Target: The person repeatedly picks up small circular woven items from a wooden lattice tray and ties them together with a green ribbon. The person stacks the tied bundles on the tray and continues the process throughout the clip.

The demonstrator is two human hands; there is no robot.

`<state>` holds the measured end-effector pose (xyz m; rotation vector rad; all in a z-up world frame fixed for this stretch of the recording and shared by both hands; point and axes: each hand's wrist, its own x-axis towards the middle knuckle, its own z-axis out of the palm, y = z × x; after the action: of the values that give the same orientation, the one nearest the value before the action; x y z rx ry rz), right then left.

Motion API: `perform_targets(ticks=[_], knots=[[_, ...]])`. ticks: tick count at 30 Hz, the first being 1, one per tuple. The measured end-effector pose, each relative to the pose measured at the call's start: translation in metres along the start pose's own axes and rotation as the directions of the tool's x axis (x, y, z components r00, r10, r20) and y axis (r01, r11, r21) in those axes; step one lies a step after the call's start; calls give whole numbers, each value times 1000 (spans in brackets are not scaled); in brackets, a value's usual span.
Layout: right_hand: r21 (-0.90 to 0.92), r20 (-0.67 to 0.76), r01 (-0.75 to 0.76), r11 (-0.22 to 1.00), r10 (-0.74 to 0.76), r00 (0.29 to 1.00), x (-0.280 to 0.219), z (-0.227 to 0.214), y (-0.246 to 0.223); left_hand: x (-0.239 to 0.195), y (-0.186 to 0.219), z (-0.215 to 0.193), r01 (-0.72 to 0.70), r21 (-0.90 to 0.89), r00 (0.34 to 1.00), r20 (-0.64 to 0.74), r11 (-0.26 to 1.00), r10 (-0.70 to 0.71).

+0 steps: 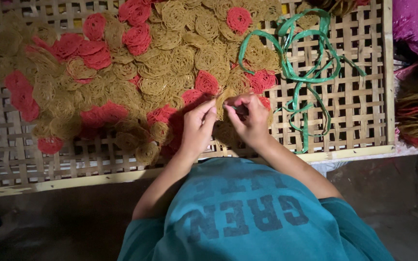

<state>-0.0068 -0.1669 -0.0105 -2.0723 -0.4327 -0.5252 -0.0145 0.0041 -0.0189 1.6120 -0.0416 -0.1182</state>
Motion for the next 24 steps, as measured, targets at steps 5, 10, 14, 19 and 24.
perform_targets(ticks=[5, 10, 14, 19, 24], knots=[[-46, 65, 88, 995, -85, 994, 5, -6, -5, 4, -7, 0, -55, 62, 997, -49, 997, 58], [-37, 106, 118, 992, -113, 988, 6, -7, -10, 7, -15, 2, -29, -72, 997, -79, 997, 23], [13, 42, 20, 1000, -20, 999, 7, -7, -13, 6, -23, 8, 17, -205, 998, -56, 979, -29], [-28, 45, -3, 1000, 4, 999, 8, -10, -15, 7, -29, 10, -7, -206, 999, -52, 978, -3], [29, 44, -64, 998, 63, 997, 9, -12, -18, 9, -22, 5, -20, -129, 999, -52, 991, 13]])
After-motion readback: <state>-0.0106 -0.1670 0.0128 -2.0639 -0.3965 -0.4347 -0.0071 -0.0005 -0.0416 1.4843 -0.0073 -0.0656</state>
